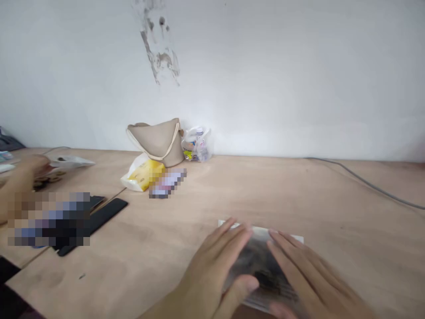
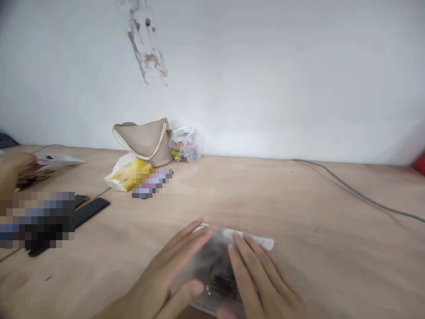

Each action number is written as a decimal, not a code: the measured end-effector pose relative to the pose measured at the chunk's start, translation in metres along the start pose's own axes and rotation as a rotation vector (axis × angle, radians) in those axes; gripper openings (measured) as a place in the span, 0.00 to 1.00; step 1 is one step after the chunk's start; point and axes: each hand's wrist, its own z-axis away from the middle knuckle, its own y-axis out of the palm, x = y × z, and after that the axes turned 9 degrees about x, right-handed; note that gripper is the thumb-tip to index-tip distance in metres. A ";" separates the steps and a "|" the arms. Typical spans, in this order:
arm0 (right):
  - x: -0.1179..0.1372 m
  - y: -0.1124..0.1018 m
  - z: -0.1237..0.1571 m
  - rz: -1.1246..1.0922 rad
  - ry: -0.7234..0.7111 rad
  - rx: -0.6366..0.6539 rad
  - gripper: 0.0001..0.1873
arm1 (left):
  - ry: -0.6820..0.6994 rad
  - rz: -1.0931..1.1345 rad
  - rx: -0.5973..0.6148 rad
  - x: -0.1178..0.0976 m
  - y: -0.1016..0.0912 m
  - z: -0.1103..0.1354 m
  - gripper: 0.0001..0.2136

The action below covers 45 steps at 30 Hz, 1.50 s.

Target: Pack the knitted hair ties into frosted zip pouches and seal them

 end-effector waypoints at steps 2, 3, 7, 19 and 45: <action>0.006 0.005 -0.022 0.002 -0.012 0.003 0.28 | 0.120 -0.087 0.136 0.000 0.010 -0.019 0.27; 0.009 0.011 -0.027 -0.008 0.004 0.013 0.27 | 0.115 -0.116 0.161 0.001 0.016 -0.027 0.26; 0.013 0.036 -0.019 0.000 0.017 0.036 0.35 | 0.027 -0.178 0.263 0.018 0.040 -0.036 0.27; 0.003 0.060 0.009 0.088 0.027 0.069 0.38 | 0.103 -0.267 0.264 0.034 0.060 -0.025 0.36; -0.005 0.053 0.022 -0.125 0.223 0.230 0.54 | -0.121 -0.231 0.361 0.034 0.036 -0.026 0.48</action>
